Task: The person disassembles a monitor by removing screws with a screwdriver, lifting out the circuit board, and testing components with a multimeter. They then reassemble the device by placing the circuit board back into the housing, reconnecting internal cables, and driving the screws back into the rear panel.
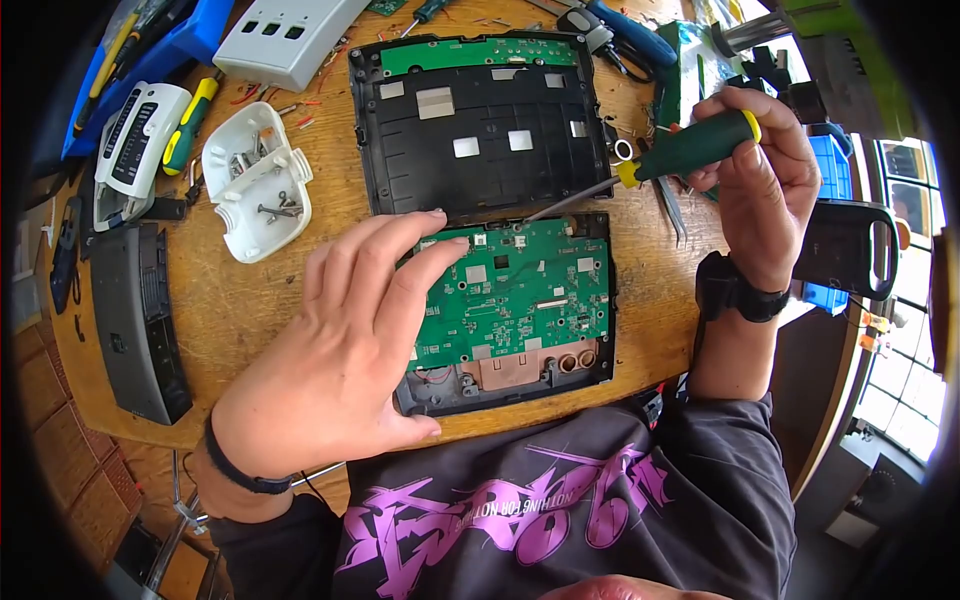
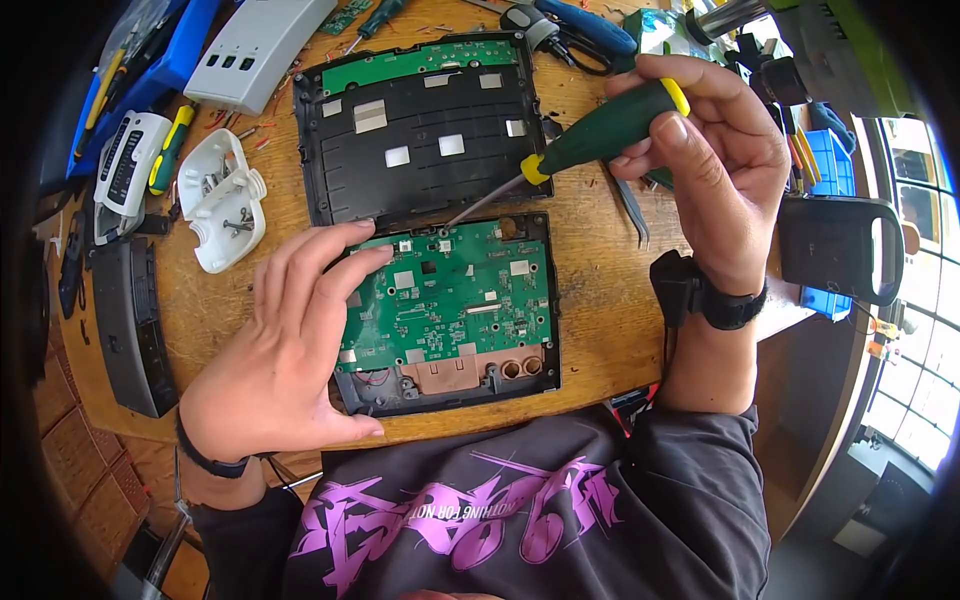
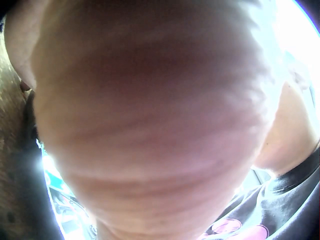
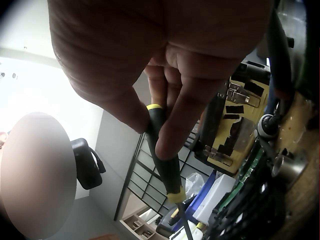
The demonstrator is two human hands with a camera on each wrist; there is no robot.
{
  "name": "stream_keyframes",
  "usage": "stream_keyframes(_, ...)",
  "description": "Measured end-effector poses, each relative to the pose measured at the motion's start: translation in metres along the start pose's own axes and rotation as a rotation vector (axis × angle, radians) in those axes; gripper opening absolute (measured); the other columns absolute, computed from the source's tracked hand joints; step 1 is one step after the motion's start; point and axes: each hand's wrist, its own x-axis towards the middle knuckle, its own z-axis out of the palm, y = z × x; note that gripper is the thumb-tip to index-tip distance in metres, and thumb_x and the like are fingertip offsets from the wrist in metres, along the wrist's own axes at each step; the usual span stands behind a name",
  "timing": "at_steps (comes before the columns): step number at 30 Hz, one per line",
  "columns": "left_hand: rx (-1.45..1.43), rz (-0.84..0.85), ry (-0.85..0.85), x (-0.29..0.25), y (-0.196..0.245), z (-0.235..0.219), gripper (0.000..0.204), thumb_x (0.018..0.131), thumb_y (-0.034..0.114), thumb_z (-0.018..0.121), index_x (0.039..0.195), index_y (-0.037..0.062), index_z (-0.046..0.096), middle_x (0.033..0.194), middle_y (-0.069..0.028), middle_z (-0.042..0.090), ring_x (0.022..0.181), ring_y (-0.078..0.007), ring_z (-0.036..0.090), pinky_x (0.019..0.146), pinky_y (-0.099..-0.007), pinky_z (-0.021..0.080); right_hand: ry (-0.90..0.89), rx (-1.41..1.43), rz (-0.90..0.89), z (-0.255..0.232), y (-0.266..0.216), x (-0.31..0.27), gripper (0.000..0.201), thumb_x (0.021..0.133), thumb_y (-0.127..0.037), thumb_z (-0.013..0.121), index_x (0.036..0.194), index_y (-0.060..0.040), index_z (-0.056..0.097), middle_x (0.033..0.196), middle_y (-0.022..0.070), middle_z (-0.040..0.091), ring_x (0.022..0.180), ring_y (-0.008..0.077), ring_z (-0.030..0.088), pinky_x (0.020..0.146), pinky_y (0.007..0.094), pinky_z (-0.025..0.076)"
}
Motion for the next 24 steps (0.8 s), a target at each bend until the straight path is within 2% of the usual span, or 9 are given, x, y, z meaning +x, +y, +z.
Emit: stream_keyframes(24,-0.002,0.017,0.013,-0.0012,-0.0027,0.0012,0.133,0.055,0.032,0.108,0.165,0.0018,0.04,0.168,-0.0241,0.037,0.157,-0.0509,0.036,0.131,-0.0606,0.032,0.006,-0.015,-0.018,0.0037,-0.0034,-0.0063,0.049,0.107,-0.013,0.077,0.146,0.0128,0.061,0.13,0.0284,0.078,0.093,0.0207,0.081,0.084,0.0312,0.068)
